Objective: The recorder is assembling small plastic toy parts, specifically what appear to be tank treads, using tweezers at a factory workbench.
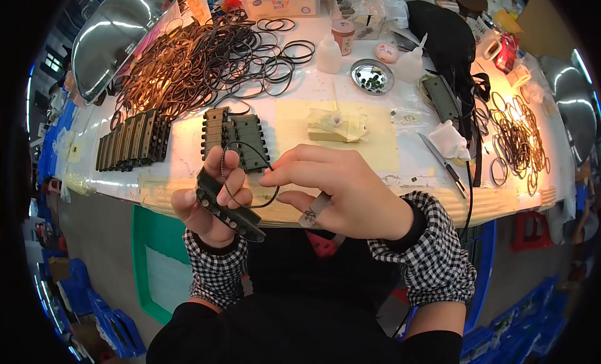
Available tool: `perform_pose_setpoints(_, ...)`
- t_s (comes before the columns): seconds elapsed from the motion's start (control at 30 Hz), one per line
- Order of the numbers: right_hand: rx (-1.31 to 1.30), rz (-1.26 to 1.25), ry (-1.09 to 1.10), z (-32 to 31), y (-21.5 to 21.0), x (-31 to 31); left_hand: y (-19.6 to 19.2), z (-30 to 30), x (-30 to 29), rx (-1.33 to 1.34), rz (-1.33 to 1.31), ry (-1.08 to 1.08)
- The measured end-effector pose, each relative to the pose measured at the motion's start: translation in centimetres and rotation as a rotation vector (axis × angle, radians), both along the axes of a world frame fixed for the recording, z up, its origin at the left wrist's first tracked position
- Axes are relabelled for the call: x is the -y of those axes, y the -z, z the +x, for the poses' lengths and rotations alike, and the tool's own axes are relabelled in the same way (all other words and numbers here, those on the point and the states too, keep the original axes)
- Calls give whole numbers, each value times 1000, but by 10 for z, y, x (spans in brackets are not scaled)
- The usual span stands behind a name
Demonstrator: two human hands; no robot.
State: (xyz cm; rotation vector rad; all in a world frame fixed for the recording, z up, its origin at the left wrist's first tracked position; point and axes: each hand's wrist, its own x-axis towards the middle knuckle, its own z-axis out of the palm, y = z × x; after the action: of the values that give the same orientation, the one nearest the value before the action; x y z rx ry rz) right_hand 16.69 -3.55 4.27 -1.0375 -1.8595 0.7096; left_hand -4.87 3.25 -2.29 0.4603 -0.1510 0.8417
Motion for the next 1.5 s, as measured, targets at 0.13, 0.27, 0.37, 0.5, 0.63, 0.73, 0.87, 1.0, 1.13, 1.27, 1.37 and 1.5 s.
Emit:
perform_pose_setpoints(0.13, 288, 275, 46, 4, 6, -4, 3, 4, -3, 77, -98, 86)
perform_pose_setpoints(0.27, 297, 244, 211, 0, -19, 1, 0, 2, -2, 42, -209, 99)
perform_pose_setpoints(0.37, 174, 354, 354, 1, -32, -6, 6, 3, -1, 63, -225, 118)
perform_pose_setpoints(0.5, -38, 138, 439, -2, -64, 1, 0, 6, 3, -52, -167, 90)
perform_pose_setpoints(0.63, -381, 8, 493, -13, -62, 10, -7, 9, 7, -275, -147, 20)
perform_pose_setpoints(0.73, -614, 1, 454, -10, -35, 16, -10, 10, 8, -356, -159, -15)
perform_pose_setpoints(0.87, -724, -67, 443, -7, -20, 23, -9, 10, 7, -211, -242, 81)
perform_pose_setpoints(1.0, -717, -79, 449, -5, -18, 24, -11, 14, 8, -162, -262, 121)
perform_pose_setpoints(1.13, -708, -83, 476, -4, -15, 28, -4, 17, 8, -113, -259, 153)
perform_pose_setpoints(1.27, -716, -85, 480, -4, -11, 30, 2, 17, 6, -46, -233, 186)
perform_pose_setpoints(1.37, -750, -145, 461, -5, -3, 28, 1, 12, 5, -90, -264, 197)
perform_pose_setpoints(1.5, -837, -238, 458, -7, 5, 26, -22, 19, 16, -262, -361, 122)
